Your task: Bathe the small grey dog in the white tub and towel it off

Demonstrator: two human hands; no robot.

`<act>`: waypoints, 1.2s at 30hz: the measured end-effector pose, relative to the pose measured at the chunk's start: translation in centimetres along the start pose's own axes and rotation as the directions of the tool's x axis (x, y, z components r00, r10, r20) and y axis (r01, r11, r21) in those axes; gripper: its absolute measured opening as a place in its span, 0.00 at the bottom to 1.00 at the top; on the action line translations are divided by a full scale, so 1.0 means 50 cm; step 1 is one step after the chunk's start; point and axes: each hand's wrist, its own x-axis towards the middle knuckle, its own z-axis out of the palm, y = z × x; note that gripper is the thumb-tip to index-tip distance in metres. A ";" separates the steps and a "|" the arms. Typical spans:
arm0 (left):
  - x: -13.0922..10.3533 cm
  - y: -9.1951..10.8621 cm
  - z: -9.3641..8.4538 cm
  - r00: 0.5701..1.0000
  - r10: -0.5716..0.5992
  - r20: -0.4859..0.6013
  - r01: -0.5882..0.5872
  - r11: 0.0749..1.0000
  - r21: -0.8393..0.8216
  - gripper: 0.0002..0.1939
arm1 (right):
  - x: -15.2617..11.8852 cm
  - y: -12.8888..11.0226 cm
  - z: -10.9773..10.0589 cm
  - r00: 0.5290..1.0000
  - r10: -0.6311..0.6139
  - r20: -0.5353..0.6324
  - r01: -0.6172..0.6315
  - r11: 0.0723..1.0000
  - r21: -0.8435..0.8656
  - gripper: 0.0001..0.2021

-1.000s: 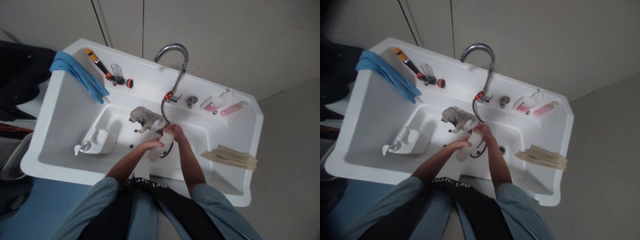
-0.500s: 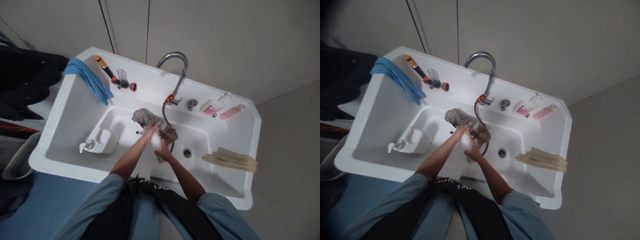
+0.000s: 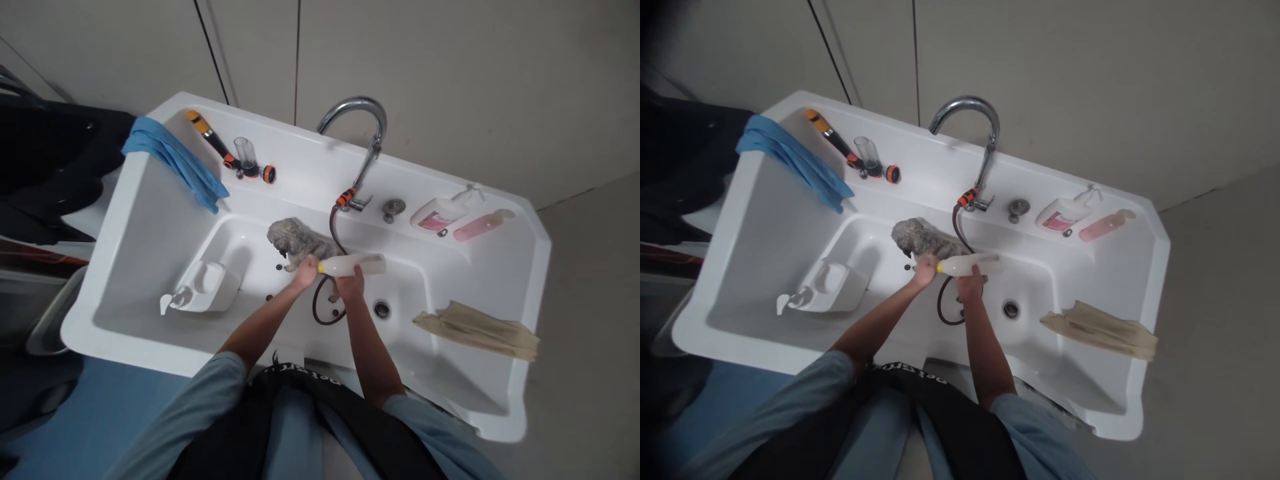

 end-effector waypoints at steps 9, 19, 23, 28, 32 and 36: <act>0.115 -0.079 -0.048 0.941 0.323 -0.098 -0.228 0.822 0.523 0.22 | 0.150 -0.057 0.045 0.912 -0.274 -0.306 0.289 0.957 0.001 0.29; 0.099 -0.147 0.063 0.941 0.339 -0.013 -0.228 0.661 0.715 0.33 | 0.110 -0.155 0.000 0.859 -0.383 -0.339 0.324 0.920 -0.219 0.30; 0.146 -0.103 0.055 0.929 0.371 0.004 -0.262 0.650 0.714 0.36 | 0.086 -0.194 -0.029 0.757 -0.461 -0.462 0.401 0.887 -0.229 0.31; 0.114 -0.061 0.112 0.854 0.391 0.343 -0.515 0.544 0.662 0.37 | 0.064 -0.238 0.063 0.767 -0.530 -0.361 0.490 0.847 -0.203 0.34; 0.182 -0.067 -0.057 0.934 0.356 -0.015 -0.211 0.588 0.781 0.40 | 0.040 -0.270 0.120 0.733 -0.604 -0.312 0.572 0.796 -0.198 0.35; 0.240 -0.075 -0.220 0.914 0.382 -0.134 -0.140 0.609 0.781 0.36 | 0.073 -0.260 0.181 0.783 -0.593 -0.190 0.572 0.805 -0.159 0.36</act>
